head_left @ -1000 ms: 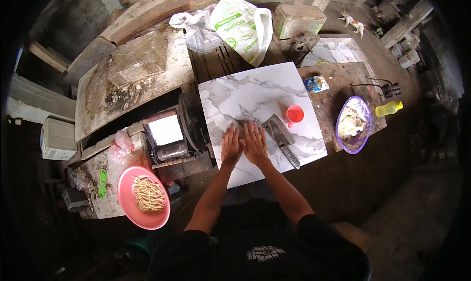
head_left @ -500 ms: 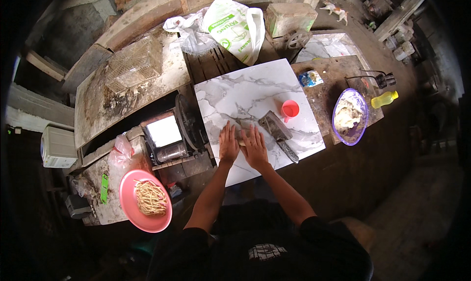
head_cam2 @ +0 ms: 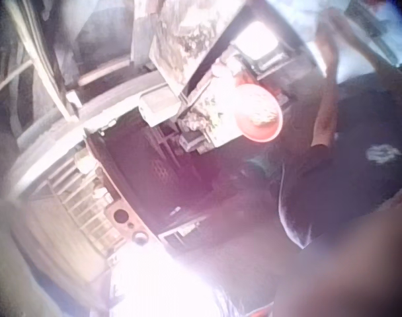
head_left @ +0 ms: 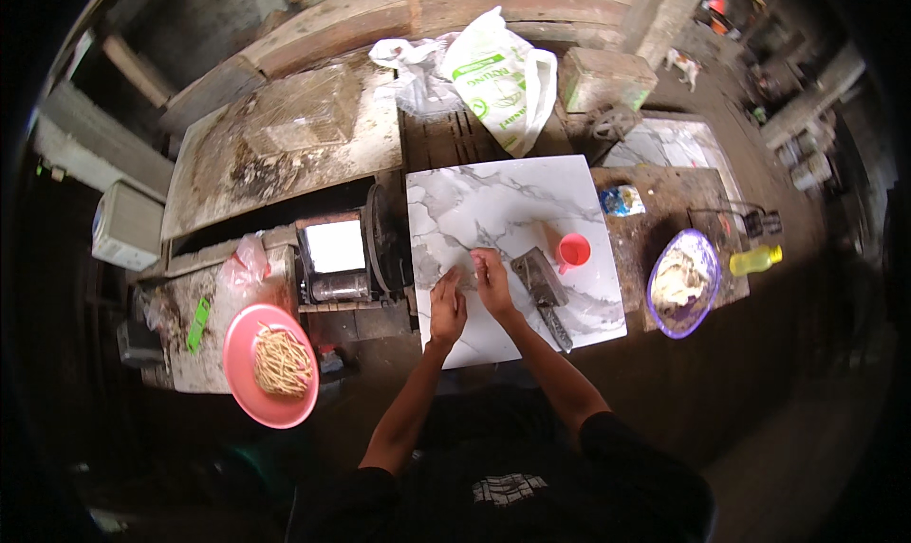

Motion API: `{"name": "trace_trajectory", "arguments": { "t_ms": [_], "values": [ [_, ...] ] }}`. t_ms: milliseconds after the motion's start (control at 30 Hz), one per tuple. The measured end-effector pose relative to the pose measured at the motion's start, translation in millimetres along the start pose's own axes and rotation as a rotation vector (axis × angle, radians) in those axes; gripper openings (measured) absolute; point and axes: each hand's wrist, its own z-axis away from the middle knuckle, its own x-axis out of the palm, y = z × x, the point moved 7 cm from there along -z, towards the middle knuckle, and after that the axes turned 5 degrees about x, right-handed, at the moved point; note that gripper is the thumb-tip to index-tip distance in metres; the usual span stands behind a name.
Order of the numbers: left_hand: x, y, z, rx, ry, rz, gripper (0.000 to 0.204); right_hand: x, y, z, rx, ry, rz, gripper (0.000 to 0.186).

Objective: The person flattens a piece of dough on a tile by hand and then uses a knife to cut the flattened dough into thin noodle-like strips.

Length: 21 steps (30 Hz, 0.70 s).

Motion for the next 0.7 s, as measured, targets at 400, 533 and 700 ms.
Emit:
{"name": "trace_trajectory", "arguments": {
  "t_ms": [400,533,700],
  "values": [
    [2.4,20.4,36.3,-0.216,0.253,0.054,0.033,34.6,-6.5,41.9,-0.378,-0.502,0.61,0.054],
    [-2.4,28.9,51.3,-0.256,0.338,-0.046,0.032,44.8,-10.5,44.6,-0.499,-0.512,0.794,0.053],
    [-4.7,39.7,41.6,-0.356,0.436,-0.131,0.03,51.2,16.3,16.6,-0.42,-0.511,0.869,0.054]
  ]
}}
